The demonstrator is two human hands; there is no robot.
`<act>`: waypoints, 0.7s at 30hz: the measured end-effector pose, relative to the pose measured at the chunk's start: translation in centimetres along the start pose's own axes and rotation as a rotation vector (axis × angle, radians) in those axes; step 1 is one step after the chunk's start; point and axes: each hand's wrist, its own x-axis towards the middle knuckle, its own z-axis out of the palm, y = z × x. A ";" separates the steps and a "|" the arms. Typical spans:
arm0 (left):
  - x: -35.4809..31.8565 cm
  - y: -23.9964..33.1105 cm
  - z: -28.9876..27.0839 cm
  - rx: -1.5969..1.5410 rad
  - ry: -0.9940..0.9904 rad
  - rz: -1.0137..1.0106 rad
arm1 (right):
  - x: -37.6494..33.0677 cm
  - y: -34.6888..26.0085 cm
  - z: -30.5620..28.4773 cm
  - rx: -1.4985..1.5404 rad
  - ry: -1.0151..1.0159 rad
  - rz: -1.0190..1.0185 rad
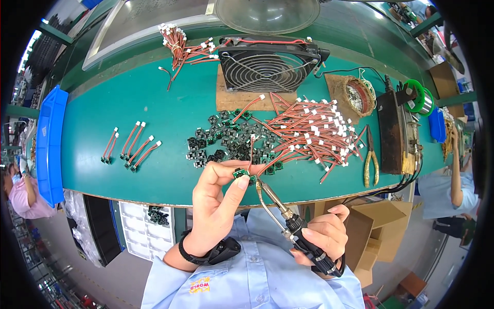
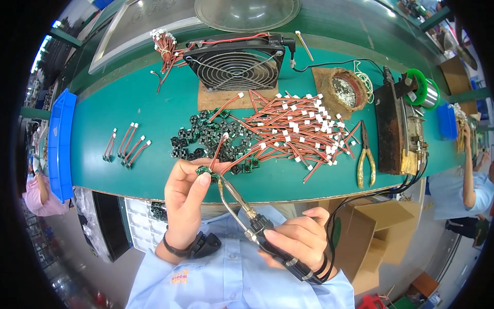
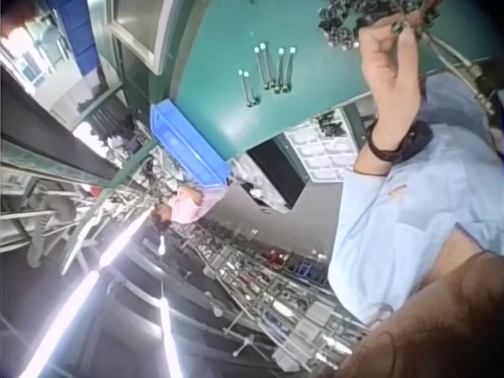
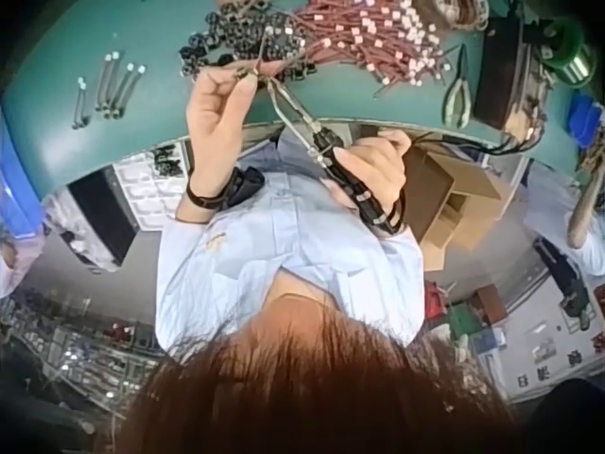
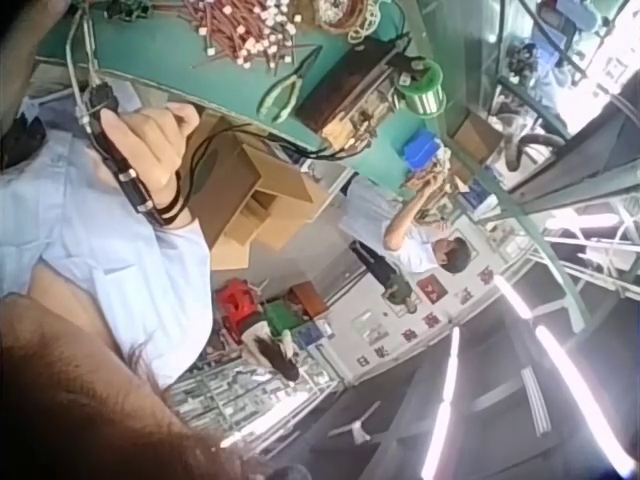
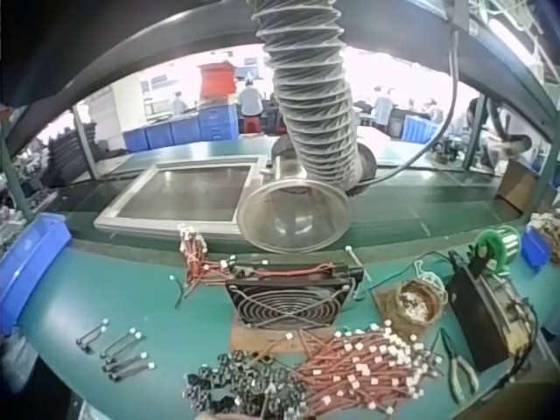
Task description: The person picks up a circuit board and a wire, joins them together using a soldering iron, and then places the assembled unit onto the table, repeating the process.
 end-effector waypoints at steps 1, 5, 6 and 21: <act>0.0 0.1 0.0 -0.003 -0.001 0.001 | 0.0 -0.1 0.1 -0.013 -0.001 -0.003; -0.1 0.3 0.0 0.003 0.002 0.004 | -0.2 -0.3 0.2 -0.049 -0.004 -0.010; -0.1 0.3 0.0 0.004 0.001 0.003 | -0.3 -0.3 0.2 -0.059 -0.004 -0.011; -0.3 0.3 0.1 0.006 0.007 0.044 | -0.7 -0.1 0.2 -0.075 0.005 -0.059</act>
